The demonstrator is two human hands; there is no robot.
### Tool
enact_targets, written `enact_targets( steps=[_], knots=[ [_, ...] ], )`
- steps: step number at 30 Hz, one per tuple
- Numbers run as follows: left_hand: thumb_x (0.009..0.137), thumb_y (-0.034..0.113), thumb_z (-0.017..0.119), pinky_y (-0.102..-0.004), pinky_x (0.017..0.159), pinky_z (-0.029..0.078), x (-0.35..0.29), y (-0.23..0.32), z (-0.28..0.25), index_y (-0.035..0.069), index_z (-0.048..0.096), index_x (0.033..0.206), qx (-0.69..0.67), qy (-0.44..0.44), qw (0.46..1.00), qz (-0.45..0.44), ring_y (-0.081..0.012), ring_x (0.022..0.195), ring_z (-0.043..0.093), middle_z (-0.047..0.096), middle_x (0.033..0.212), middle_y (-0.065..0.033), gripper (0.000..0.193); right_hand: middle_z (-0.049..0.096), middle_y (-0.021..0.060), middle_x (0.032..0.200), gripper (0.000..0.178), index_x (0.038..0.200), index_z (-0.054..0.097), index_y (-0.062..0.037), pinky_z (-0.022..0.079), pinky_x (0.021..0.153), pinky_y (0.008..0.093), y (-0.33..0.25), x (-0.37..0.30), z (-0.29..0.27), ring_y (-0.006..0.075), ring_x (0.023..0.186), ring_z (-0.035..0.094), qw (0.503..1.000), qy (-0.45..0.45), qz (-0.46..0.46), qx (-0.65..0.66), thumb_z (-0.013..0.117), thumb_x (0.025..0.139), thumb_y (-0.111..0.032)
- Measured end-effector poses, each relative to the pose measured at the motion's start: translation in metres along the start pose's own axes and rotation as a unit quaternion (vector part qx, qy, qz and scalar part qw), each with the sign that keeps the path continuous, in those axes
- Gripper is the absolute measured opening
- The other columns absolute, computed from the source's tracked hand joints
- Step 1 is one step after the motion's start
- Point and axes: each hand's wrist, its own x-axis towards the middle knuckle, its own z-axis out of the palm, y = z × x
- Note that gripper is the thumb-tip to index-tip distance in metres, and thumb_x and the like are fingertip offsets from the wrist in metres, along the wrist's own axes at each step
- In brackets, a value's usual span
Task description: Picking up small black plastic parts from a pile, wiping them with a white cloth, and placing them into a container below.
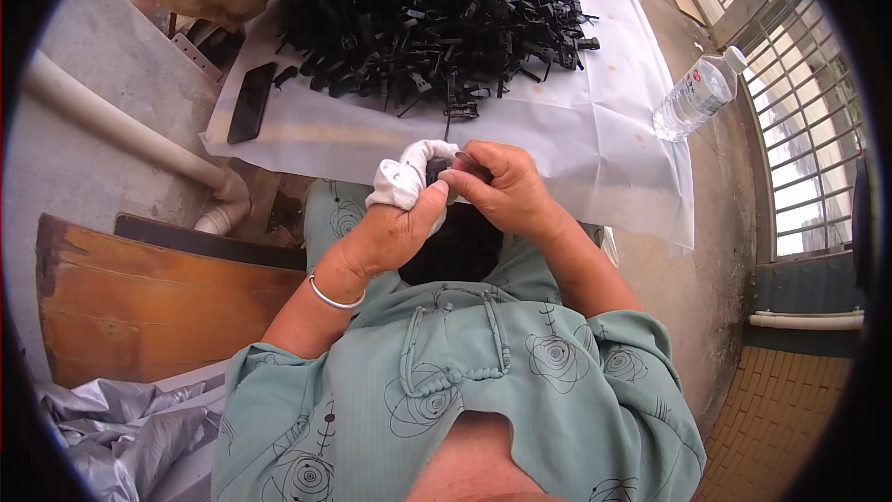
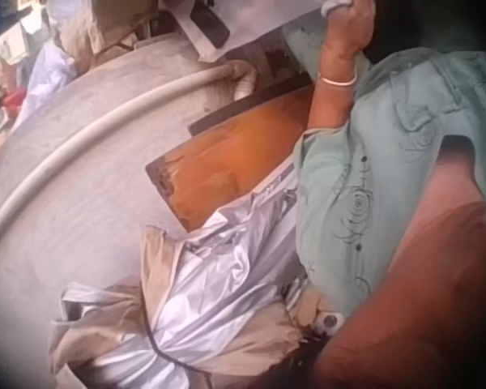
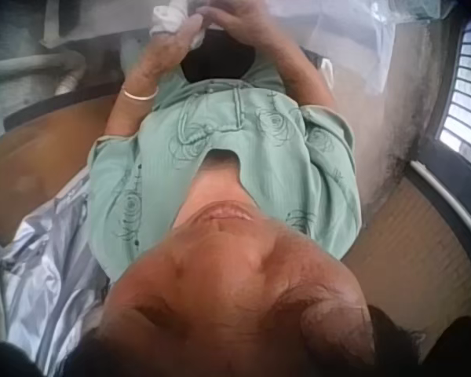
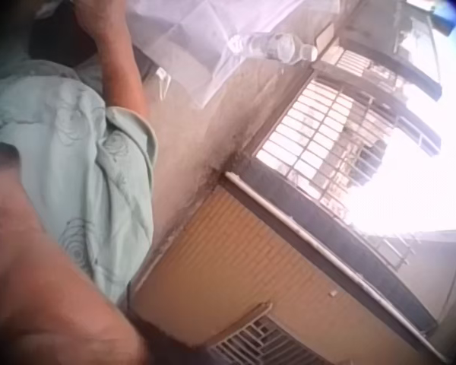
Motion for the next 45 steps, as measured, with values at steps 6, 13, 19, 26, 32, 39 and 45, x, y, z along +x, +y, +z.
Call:
enact_targets(
  steps=[6,13,19,26,32,39,45],
  knots=[
    [0.085,0.004,0.042,-0.0222,0.060,0.040,0.004,-0.017,0.000,0.002,0.044,0.111,0.055,0.084,0.994,0.053,-0.0066,0.069,0.043,0.048,0.082,-0.0009,0.026,0.049,0.0038,0.062,0.023,0.077,0.054,-0.0004,0.040,0.057,0.0267,-0.002,-0.006,0.003,0.0120,0.059,0.042,0.998,0.000,-0.002,0.060,0.052,0.091,-0.019],
    [0.080,0.002,0.043,-0.0311,0.067,0.045,0.009,-0.017,0.007,-0.002,0.046,0.103,0.326,0.128,0.919,0.182,-0.0234,0.070,0.053,0.054,0.080,-0.0126,0.023,0.049,0.0075,0.064,0.021,0.079,0.053,0.0010,0.040,0.058,0.0286,0.004,-0.003,0.017,0.0146,0.059,0.042,0.998,-0.003,0.029,0.053,0.049,0.092,-0.015],
    [0.081,0.007,0.050,-0.0338,0.079,0.045,0.004,-0.015,0.000,-0.002,0.048,0.112,0.334,0.098,0.925,0.152,-0.0309,0.089,0.056,0.059,0.092,-0.0184,0.033,0.053,0.0099,0.064,0.017,0.082,0.055,-0.0001,0.041,0.057,0.0302,0.017,0.002,-0.004,0.0171,0.057,0.044,0.999,-0.012,0.039,-0.008,0.052,0.089,-0.016],
    [0.081,0.005,0.058,-0.0326,0.085,0.046,0.015,-0.016,-0.020,0.002,0.059,0.110,0.494,0.124,0.830,0.227,-0.0287,0.097,0.058,0.060,0.106,-0.0152,0.029,0.062,0.0159,0.077,0.021,0.097,0.054,-0.0050,0.047,0.065,0.0432,0.060,0.043,-0.018,0.0343,0.078,0.060,0.920,0.109,0.032,-0.374,0.059,0.081,-0.017],
    [0.077,-0.004,0.060,-0.0317,0.082,0.049,0.032,-0.004,-0.017,0.002,0.056,0.112,0.494,0.122,0.807,0.300,-0.0272,0.096,0.059,0.060,0.105,-0.0156,0.036,0.061,0.0147,0.075,0.021,0.091,0.048,-0.0028,0.046,0.061,0.0429,0.049,0.024,-0.013,0.0348,0.071,0.059,0.948,0.048,-0.097,-0.299,0.060,0.077,-0.013],
    [0.085,0.006,0.056,-0.0283,0.068,0.049,0.034,-0.017,-0.020,0.000,0.050,0.113,0.319,0.092,0.932,0.147,-0.0196,0.077,0.060,0.061,0.087,-0.0113,0.030,0.050,0.0084,0.064,0.031,0.099,0.053,-0.0027,0.040,0.049,0.0316,0.008,0.000,-0.011,0.0195,0.051,0.049,0.987,0.069,-0.051,-0.134,0.067,0.072,-0.007],
    [0.091,0.007,0.048,-0.0210,0.052,0.044,0.025,-0.014,-0.003,-0.001,0.049,0.110,0.088,0.135,0.982,0.098,-0.0086,0.057,0.051,0.057,0.076,-0.0023,0.021,0.048,0.0059,0.061,0.011,0.083,0.057,-0.0015,0.037,0.047,0.0254,0.006,0.002,0.017,0.0138,0.049,0.043,0.952,0.216,-0.201,-0.076,0.065,0.077,-0.005]
  ],
)
